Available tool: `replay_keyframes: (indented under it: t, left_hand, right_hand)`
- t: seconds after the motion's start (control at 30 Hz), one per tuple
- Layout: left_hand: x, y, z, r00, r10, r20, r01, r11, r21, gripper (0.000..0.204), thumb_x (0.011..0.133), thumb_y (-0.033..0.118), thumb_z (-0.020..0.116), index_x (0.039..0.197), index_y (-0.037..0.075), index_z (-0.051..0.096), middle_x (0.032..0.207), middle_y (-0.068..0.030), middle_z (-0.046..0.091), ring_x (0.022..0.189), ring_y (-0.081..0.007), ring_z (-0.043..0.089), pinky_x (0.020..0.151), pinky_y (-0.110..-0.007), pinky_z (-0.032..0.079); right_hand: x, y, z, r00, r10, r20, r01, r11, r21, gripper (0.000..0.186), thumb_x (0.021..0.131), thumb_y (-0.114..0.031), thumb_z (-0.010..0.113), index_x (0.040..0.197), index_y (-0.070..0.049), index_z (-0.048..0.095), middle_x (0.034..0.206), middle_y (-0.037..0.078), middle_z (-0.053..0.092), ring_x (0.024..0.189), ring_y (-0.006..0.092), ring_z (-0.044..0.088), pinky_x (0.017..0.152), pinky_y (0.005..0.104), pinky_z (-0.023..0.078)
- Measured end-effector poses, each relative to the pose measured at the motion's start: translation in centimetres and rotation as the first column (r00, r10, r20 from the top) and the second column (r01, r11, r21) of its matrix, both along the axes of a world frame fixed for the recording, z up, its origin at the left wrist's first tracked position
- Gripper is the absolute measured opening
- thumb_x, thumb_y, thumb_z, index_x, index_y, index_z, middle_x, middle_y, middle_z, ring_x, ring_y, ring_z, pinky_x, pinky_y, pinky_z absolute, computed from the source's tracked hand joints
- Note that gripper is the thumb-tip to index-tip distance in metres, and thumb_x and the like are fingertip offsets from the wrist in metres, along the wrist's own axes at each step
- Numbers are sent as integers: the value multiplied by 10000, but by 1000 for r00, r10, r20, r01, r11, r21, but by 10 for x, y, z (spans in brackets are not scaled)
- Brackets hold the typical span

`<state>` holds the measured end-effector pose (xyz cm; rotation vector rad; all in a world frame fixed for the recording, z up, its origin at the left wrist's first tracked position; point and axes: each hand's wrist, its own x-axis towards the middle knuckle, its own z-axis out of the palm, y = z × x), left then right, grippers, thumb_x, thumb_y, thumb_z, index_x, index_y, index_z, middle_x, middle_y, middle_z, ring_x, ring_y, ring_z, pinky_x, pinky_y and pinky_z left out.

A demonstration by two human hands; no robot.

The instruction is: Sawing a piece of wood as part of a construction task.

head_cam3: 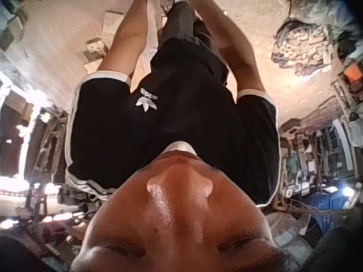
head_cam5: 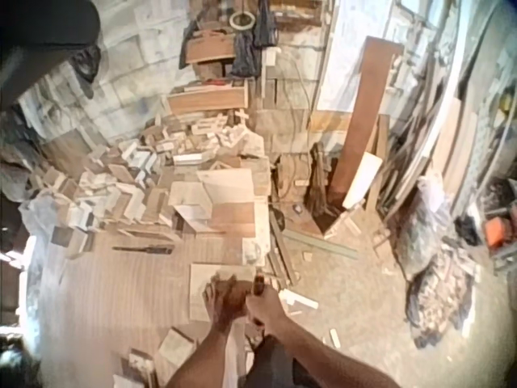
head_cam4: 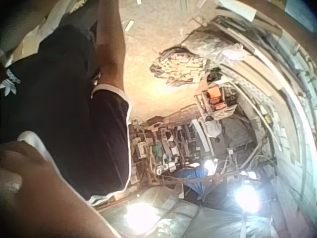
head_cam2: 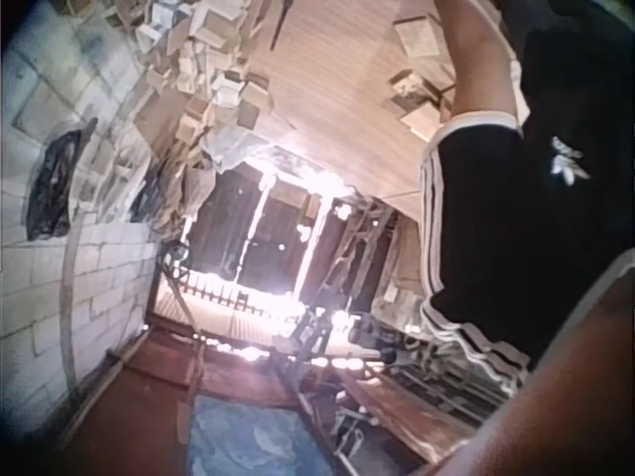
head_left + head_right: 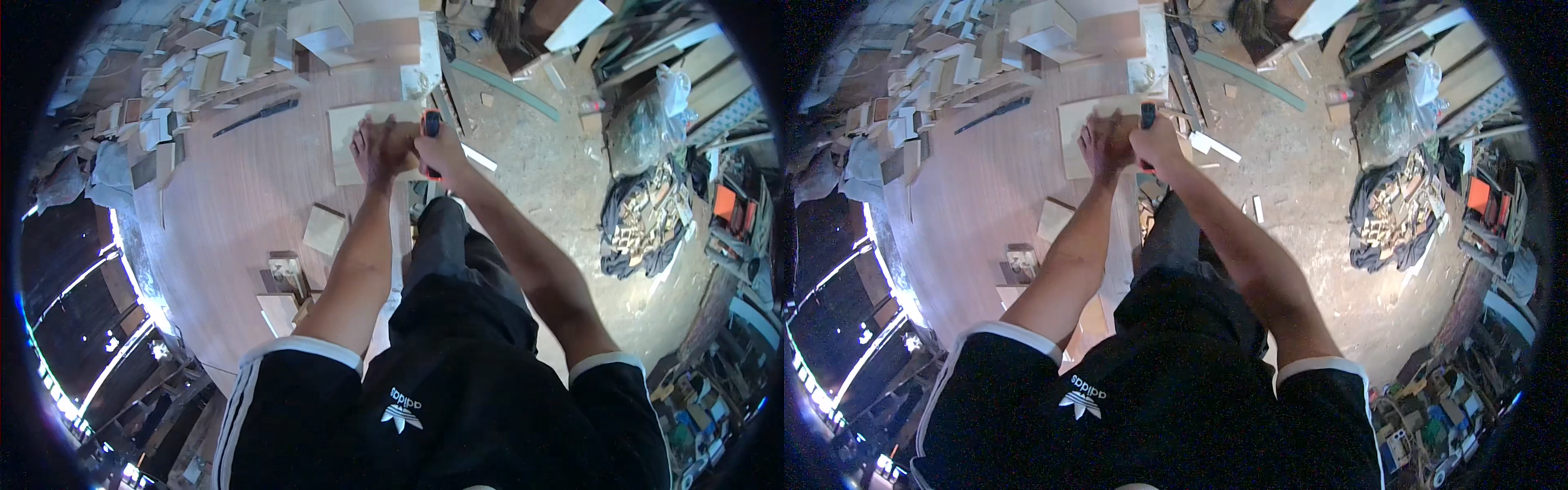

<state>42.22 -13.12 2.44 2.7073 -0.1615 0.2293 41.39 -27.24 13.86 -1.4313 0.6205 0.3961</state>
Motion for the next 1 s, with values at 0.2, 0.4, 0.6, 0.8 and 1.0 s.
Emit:
replay_keyframes:
  t: [0.2, 0.4, 0.6, 0.8, 1.0]
  left_hand:
    - [-11, 11, -6, 997, -70, 29, 69, 997, 35, 618, 697, 521, 707, 1274, 351, 565, 1393, -121, 421, 1255, -367, 409, 1025, -492, 327]
    - [-4, 10, 5, 1000, -23, 4, 23, 999, -48, 608, 692, 507, 708, 1261, 342, 571, 1387, -140, 425, 1258, -360, 413, 1026, -480, 329]
    - [-17, 0, -1, 1000, -15, -3, 15, 999, 33, 622, 693, 521, 712, 1273, 355, 562, 1384, -133, 430, 1260, -373, 406, 1028, -485, 327]
    - [-4, 3, -10, 996, -26, -89, 35, 995, 94, 888, 501, 454, 814, 1328, 410, 494, 1419, -114, 376, 1271, -373, 373, 1030, -490, 315]
    - [-3, 5, 4, 998, 10, -68, -9, 1000, 19, 588, 721, 542, 668, 1265, 339, 573, 1385, -138, 423, 1272, -341, 381, 1039, -470, 312]
  right_hand:
    - [-24, 18, 25, 993, -73, -90, 69, 997, -47, 58, 774, -38, 511, 757, -39, 456, 585, 85, 511, 385, 180, 504, 347, 335, 384]
    - [-18, -5, 78, 990, 15, -138, 1, 993, 114, 28, 790, -23, 501, 796, -31, 475, 548, 70, 486, 392, 171, 489, 367, 338, 390]
    - [-6, -10, 36, 987, 35, -159, -25, 998, 63, 25, 799, -8, 499, 795, -32, 495, 531, 74, 476, 395, 189, 498, 370, 345, 404]
    - [12, 5, -14, 987, -26, -161, 11, 996, -93, 55, 771, -32, 520, 760, 22, 524, 555, 106, 539, 400, 212, 541, 351, 356, 401]
    - [1, -6, 60, 988, 10, -154, -2, 999, 52, 27, 768, -21, 512, 763, -8, 489, 559, 93, 521, 398, 193, 525, 344, 347, 380]
